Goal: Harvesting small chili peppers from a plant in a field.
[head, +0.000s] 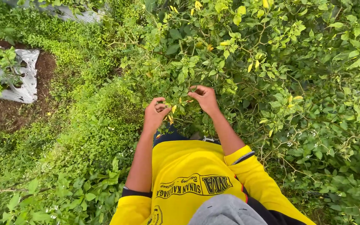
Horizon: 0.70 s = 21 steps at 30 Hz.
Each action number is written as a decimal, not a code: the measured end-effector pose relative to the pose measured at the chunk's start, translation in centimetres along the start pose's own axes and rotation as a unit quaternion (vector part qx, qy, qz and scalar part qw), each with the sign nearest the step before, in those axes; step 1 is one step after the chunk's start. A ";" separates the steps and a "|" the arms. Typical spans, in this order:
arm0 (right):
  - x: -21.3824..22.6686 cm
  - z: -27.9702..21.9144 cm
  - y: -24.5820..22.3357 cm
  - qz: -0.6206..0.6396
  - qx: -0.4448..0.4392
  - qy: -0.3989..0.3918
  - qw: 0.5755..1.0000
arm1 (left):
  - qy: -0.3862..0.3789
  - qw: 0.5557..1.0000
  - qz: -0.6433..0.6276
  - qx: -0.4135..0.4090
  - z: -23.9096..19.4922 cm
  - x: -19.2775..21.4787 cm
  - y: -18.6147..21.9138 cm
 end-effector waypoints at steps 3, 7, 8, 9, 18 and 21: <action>0.0 1.0 0.0 -0.026 0.014 0.003 1.000 | -0.025 1.000 0.006 -0.007 0.3 0.8 2.6; -0.4 0.9 -0.7 -0.040 -0.002 0.006 0.999 | -0.054 0.998 0.035 0.001 1.8 1.6 2.1; -0.5 1.0 -0.7 -0.043 -0.001 0.014 0.999 | -0.068 0.997 0.037 -0.002 2.1 1.7 2.1; -0.6 1.1 -0.8 -0.046 0.000 0.022 0.999 | -0.083 0.996 0.039 -0.006 2.4 1.8 2.2; -1.8 0.5 -1.1 -0.056 0.044 0.080 0.994 | -0.165 0.985 0.050 0.023 4.2 2.8 3.2; -2.4 -1.0 -4.4 -0.069 0.037 0.111 0.991 | -0.193 0.980 0.038 0.021 4.5 3.6 3.3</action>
Point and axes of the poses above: each hand's wrist, its own z-axis towards the middle knuckle, its own x-axis out of the back of the hand, y = z × x, the point moved 8 cm from there along z, towards the middle knuckle, and after that the axes turned 8 degrees about -x, right-handed, at the moved point
